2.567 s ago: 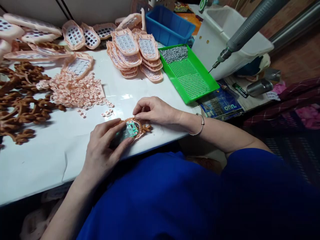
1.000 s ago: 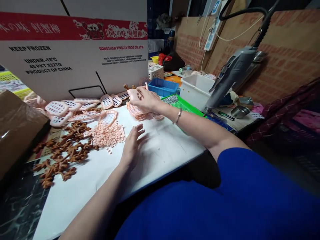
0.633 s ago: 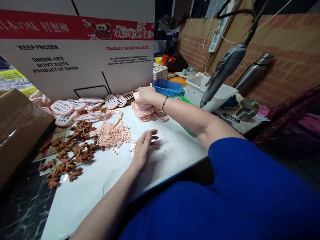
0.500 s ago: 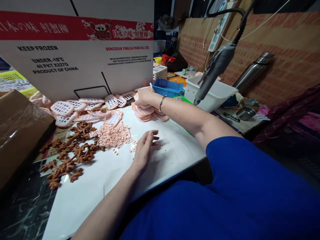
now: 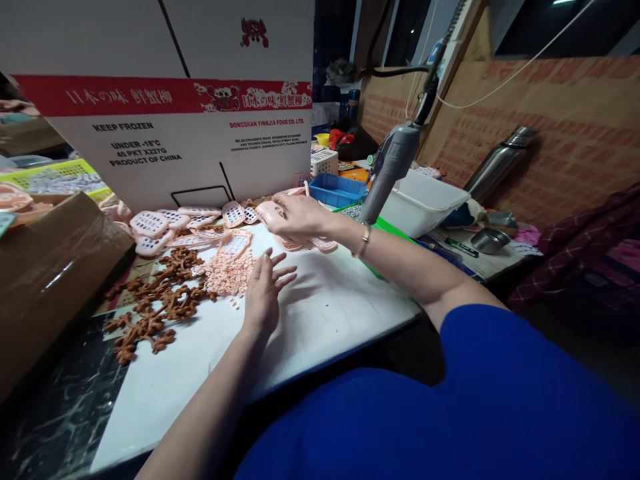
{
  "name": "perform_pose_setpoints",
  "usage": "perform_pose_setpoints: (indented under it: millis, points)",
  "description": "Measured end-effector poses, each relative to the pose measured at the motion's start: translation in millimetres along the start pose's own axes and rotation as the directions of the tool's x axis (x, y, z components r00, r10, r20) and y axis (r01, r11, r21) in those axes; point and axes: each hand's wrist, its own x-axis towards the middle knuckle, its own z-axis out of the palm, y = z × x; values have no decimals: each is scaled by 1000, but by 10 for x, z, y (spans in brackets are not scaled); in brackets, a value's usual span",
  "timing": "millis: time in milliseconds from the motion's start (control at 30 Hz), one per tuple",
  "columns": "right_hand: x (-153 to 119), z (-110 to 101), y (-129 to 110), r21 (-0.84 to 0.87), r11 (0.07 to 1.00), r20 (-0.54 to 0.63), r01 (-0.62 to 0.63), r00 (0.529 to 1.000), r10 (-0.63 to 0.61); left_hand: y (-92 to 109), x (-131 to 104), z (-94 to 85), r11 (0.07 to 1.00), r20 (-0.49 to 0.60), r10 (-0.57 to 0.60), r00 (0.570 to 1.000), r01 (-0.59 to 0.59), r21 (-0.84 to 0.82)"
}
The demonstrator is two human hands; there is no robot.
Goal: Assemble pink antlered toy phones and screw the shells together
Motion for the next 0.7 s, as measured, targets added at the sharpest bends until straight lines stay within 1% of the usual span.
perform_pose_setpoints:
  millis: [33, 100, 167, 267, 367, 467, 533, 600, 700]
  points:
    - [-170, -26, -19, 118, 991, 23, 64, 997, -67, 26, -16, 14, 1000, 5, 0, 1000, 0, -25]
    - [-514, -47, -22, 265, 956, 58, 128, 987, -149, 65, -88, 47, 998, 60, 5, 998, -1, -68]
    - [-818, -31, 20, 331, 927, 54, 178, 977, -207, 76, -201, 71, 995, 163, 15, 987, 2, -104]
    - [-1143, 35, 133, 368, 886, -24, 282, 955, -294, 34, -395, 63, 992, 305, 21, 952, 17, -121]
    - [-1335, 112, 248, 338, 862, -71, 378, 924, -377, -28, -556, 13, 997, 376, 17, 927, 14, -80]
    - [-1461, 193, 324, 269, 844, -115, 464, 886, -450, -51, -670, -32, 998, 393, 55, 918, -59, -4]
    - [-1532, 262, 343, 231, 827, -196, 513, 857, -477, -32, -730, -45, 988, 393, 103, 914, -138, 62]
    - [-1598, 342, 335, 203, 806, -310, 556, 817, -485, 6, -786, -49, 969, 398, 135, 907, -205, 138]
    - [-1677, 454, 283, 158, 799, -468, 580, 757, -457, 60, -858, -59, 940, 408, 144, 902, -253, 227]
